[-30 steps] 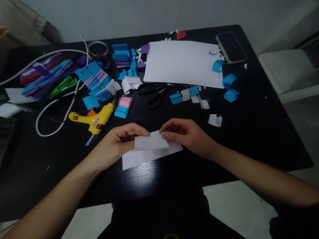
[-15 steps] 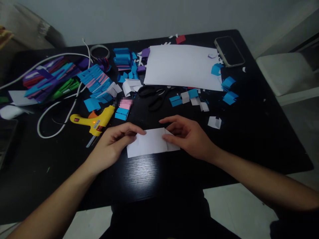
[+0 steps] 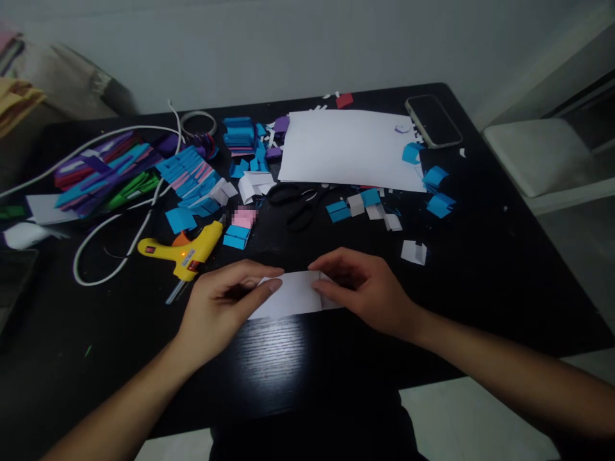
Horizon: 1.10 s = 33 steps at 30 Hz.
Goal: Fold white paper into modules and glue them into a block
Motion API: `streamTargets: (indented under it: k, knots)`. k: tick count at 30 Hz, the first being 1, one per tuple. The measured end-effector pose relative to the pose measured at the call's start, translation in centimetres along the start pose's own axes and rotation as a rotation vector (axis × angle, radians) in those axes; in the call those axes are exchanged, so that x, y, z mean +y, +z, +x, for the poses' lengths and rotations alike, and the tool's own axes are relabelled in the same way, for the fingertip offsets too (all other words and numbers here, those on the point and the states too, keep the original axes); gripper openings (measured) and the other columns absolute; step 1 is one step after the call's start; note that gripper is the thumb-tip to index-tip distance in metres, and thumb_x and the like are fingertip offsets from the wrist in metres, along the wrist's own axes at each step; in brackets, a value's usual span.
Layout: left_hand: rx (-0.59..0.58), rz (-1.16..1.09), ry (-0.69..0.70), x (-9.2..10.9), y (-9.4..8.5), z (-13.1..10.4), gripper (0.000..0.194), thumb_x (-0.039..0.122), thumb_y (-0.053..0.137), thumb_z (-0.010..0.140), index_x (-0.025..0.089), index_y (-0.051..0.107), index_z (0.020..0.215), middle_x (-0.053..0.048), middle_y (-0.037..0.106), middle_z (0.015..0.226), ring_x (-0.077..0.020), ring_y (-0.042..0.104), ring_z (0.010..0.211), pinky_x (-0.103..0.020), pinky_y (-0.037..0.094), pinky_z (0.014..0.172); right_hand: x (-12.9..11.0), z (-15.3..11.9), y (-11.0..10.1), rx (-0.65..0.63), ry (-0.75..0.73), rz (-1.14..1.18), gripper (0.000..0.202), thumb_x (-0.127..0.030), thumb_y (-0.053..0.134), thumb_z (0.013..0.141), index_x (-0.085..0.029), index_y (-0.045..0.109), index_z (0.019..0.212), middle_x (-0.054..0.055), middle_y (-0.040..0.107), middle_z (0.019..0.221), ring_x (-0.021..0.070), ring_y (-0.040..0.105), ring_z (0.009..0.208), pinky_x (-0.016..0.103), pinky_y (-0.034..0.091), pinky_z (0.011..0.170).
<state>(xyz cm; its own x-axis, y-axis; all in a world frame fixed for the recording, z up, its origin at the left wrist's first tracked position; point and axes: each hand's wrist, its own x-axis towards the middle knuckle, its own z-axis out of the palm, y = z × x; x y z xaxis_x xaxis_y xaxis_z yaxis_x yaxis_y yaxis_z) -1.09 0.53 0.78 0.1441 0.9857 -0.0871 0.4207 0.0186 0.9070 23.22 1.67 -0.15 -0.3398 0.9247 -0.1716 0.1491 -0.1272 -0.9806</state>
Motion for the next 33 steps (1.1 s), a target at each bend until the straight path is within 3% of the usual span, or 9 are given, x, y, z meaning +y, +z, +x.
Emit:
streamTargets:
  k: [5, 9, 14, 18, 21, 25, 29, 33]
  knots:
    - [0.009, 0.033, 0.275, 0.0, -0.1, -0.1, 0.017, 0.014, 0.075, 0.088, 0.027, 0.08, 0.098, -0.001, 0.08, 0.096, -0.0175, 0.074, 0.088, -0.028, 0.059, 0.077, -0.3, -0.3, 0.2, 0.045, -0.085, -0.06, 0.013, -0.029, 0.077, 0.087, -0.026, 0.077, 0.1, 0.002, 0.078, 0.09, 0.0171, 0.072, 0.079, 0.032, 0.059, 0.072]
    - [-0.01, 0.041, 0.359, -0.1, -0.3, -0.4, 0.026, 0.008, 0.073, 0.088, 0.027, 0.078, 0.103, -0.001, 0.079, 0.098, -0.0169, 0.074, 0.089, -0.027, 0.059, 0.076, -0.4, -0.5, 0.2, 0.061, -0.15, -0.114, 0.011, -0.025, 0.075, 0.088, -0.025, 0.078, 0.099, 0.002, 0.078, 0.088, 0.0158, 0.071, 0.074, 0.03, 0.057, 0.068]
    - [0.061, 0.074, 0.203, 0.1, -0.2, -0.5, 0.021, 0.017, 0.077, 0.088, 0.029, 0.076, 0.105, 0.002, 0.076, 0.09, -0.012, 0.068, 0.074, -0.022, 0.052, 0.064, -0.3, -0.4, 0.2, 0.062, -0.093, -0.047, 0.016, -0.028, 0.077, 0.088, -0.027, 0.076, 0.103, 0.001, 0.076, 0.091, 0.0161, 0.072, 0.079, 0.028, 0.059, 0.069]
    - [0.025, -0.07, 0.052, 0.4, -0.1, -0.3, 0.018, 0.023, 0.074, 0.09, 0.027, 0.074, 0.108, 0.003, 0.072, 0.083, -0.0093, 0.062, 0.064, -0.018, 0.048, 0.057, 0.0, -0.3, 0.1, 0.098, -0.049, 0.019, 0.022, -0.03, 0.076, 0.09, -0.029, 0.072, 0.112, 0.003, 0.075, 0.103, 0.0183, 0.073, 0.093, 0.03, 0.062, 0.078]
    - [-0.009, -0.19, -0.035, 0.5, 0.0, -0.1, 0.018, 0.026, 0.074, 0.09, 0.024, 0.073, 0.108, 0.002, 0.069, 0.081, -0.0088, 0.06, 0.064, -0.017, 0.047, 0.057, 0.1, -0.3, 0.0, 0.089, -0.132, -0.068, 0.026, -0.031, 0.075, 0.091, -0.029, 0.071, 0.117, 0.006, 0.07, 0.121, 0.0223, 0.07, 0.111, 0.036, 0.061, 0.092]
    - [-0.026, -0.291, -0.11, 0.4, 0.2, 0.2, 0.019, 0.027, 0.077, 0.088, 0.021, 0.073, 0.105, 0.002, 0.064, 0.073, -0.0078, 0.057, 0.063, -0.015, 0.046, 0.056, 0.4, -0.4, -0.2, 0.019, -0.326, -0.341, 0.061, -0.039, 0.09, 0.077, -0.03, 0.066, 0.132, 0.011, 0.055, 0.148, 0.0323, 0.055, 0.136, 0.051, 0.051, 0.111]
    - [-0.046, -0.313, -0.127, 0.4, 0.3, 0.4, 0.019, 0.029, 0.077, 0.088, 0.02, 0.075, 0.105, 0.001, 0.067, 0.074, -0.0079, 0.058, 0.063, -0.015, 0.045, 0.055, 0.8, -0.5, -0.3, -0.055, -0.444, -0.424, 0.062, -0.034, 0.087, 0.081, -0.028, 0.062, 0.138, 0.011, 0.06, 0.144, 0.0297, 0.058, 0.133, 0.05, 0.053, 0.109]
    - [-0.092, -0.323, -0.118, 0.4, 0.0, 0.4, 0.022, 0.029, 0.073, 0.091, 0.02, 0.074, 0.111, -0.002, 0.071, 0.085, -0.0103, 0.064, 0.07, -0.017, 0.05, 0.059, 0.7, -0.4, -0.2, -0.045, -0.389, -0.365, 0.056, -0.033, 0.089, 0.079, -0.026, 0.067, 0.13, 0.01, 0.064, 0.139, 0.0271, 0.064, 0.126, 0.044, 0.057, 0.102]
